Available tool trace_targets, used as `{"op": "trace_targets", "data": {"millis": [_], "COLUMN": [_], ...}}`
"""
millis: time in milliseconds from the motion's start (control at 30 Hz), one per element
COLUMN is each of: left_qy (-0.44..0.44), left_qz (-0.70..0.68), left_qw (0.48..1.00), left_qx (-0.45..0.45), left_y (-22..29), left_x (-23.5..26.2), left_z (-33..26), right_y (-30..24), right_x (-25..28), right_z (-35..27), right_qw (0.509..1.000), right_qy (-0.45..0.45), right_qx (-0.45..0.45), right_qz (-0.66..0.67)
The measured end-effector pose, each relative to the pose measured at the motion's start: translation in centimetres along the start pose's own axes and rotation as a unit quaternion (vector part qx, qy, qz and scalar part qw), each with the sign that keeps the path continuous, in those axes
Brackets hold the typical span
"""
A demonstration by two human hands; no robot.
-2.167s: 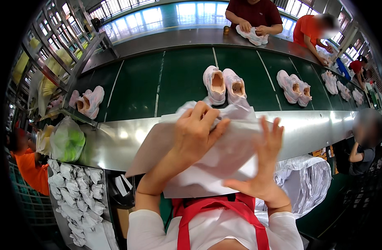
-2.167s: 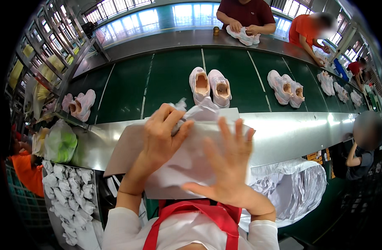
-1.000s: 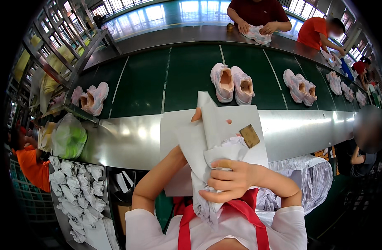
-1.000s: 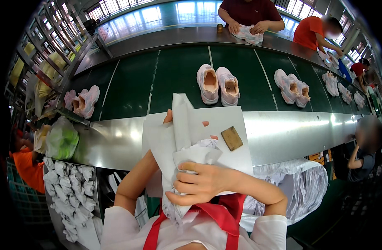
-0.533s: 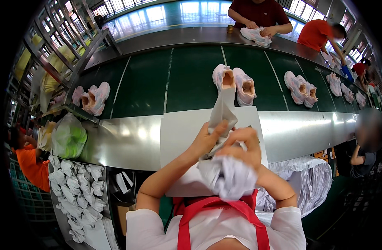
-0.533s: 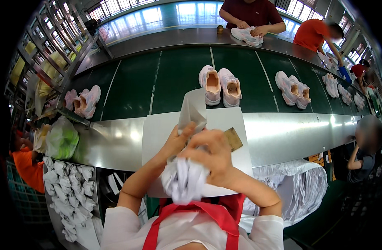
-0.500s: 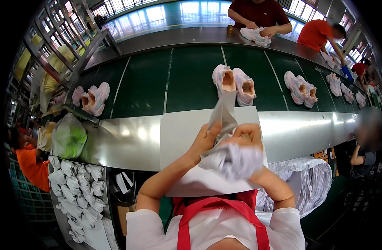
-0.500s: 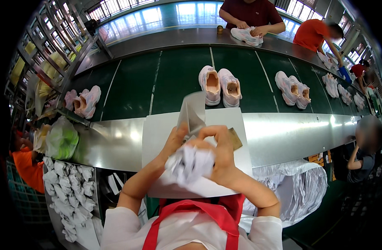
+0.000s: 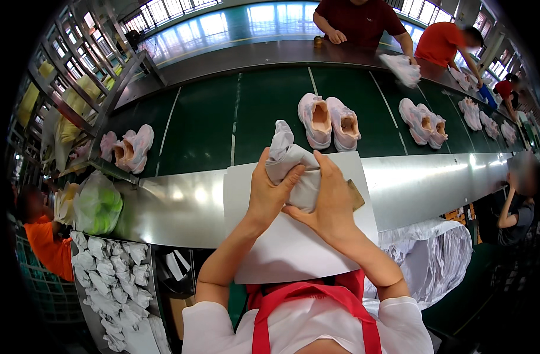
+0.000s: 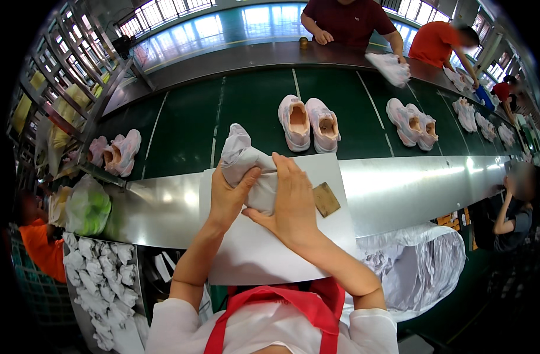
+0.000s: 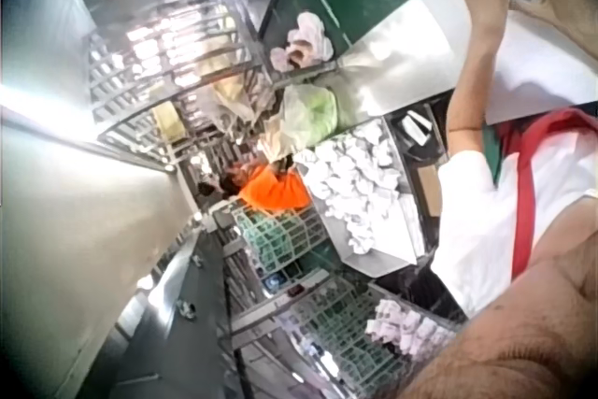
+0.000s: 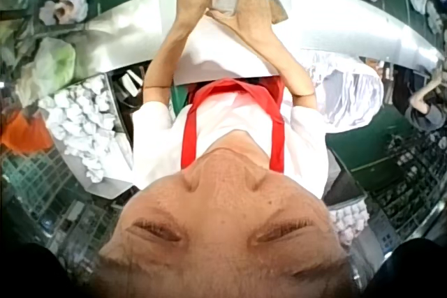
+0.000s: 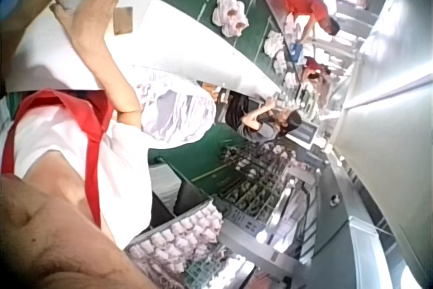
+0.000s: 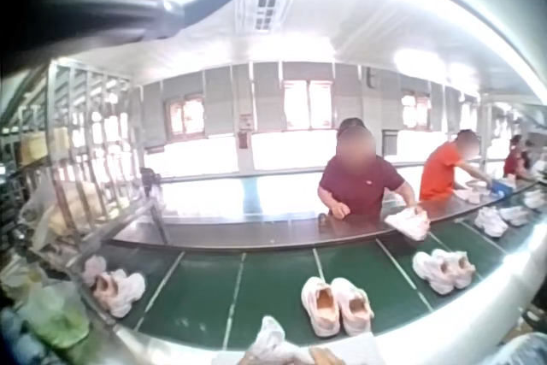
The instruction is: The person takes white tissue paper from a large bag, crumples it, and stuffs it into the toe box of white shoes moving along a conveyor belt. The person repeats this process for multiple pairs of shoes.
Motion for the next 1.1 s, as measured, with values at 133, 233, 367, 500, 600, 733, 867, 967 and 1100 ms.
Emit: {"op": "trace_targets", "data": {"millis": [133, 233, 367, 500, 600, 733, 867, 967, 1100], "left_qy": [0.007, 0.072, -0.010, 0.003, 0.011, -0.096, 0.031, -0.048, -0.118], "left_qz": [-0.085, -0.207, -0.306, -0.342, -0.360, -0.384, 0.049, 0.262, 0.335], "left_qw": [0.994, 0.974, 0.949, 0.940, 0.932, 0.905, 0.998, 0.958, 0.934], "left_qx": [0.070, 0.060, 0.080, 0.004, 0.030, 0.154, -0.007, -0.107, -0.035], "left_y": [-2.2, -2.5, -2.0, -2.3, -2.8, -6.2, -15.1, -16.8, -16.5], "left_x": [0.2, -0.6, -1.1, -0.3, -1.1, -4.1, -4.6, -6.4, -7.0], "left_z": [0.7, 2.0, 4.1, 6.5, 7.9, 11.6, 21.2, 24.7, 28.0], "right_y": [0.4, 0.6, 1.5, 2.4, 2.8, 7.7, 13.1, 17.1, 19.6], "right_x": [-1.3, -2.2, -2.8, -1.3, -1.6, -0.7, 2.0, 1.0, -1.1], "right_z": [0.3, 0.9, 1.9, 2.1, 1.3, 0.9, 3.9, 6.6, 9.4], "right_qw": [0.985, 0.959, 0.912, 0.983, 0.977, 0.996, 0.978, 0.962, 0.949], "right_qy": [-0.059, -0.102, -0.167, -0.047, -0.036, -0.008, -0.067, -0.131, -0.169], "right_qx": [-0.091, -0.124, -0.173, -0.027, -0.050, -0.074, -0.156, -0.126, -0.079], "right_qz": [0.136, 0.233, 0.333, 0.175, 0.203, 0.040, -0.123, -0.204, -0.254]}}
Point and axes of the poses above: each hand's wrist, its own z-axis towards the middle knuckle, its own x-axis out of the back of the hand, y = z × x, the point moved 2 cm from there along z, towards the middle knuckle, and after that the axes turned 6 degrees about x, right-handed, at the moved point
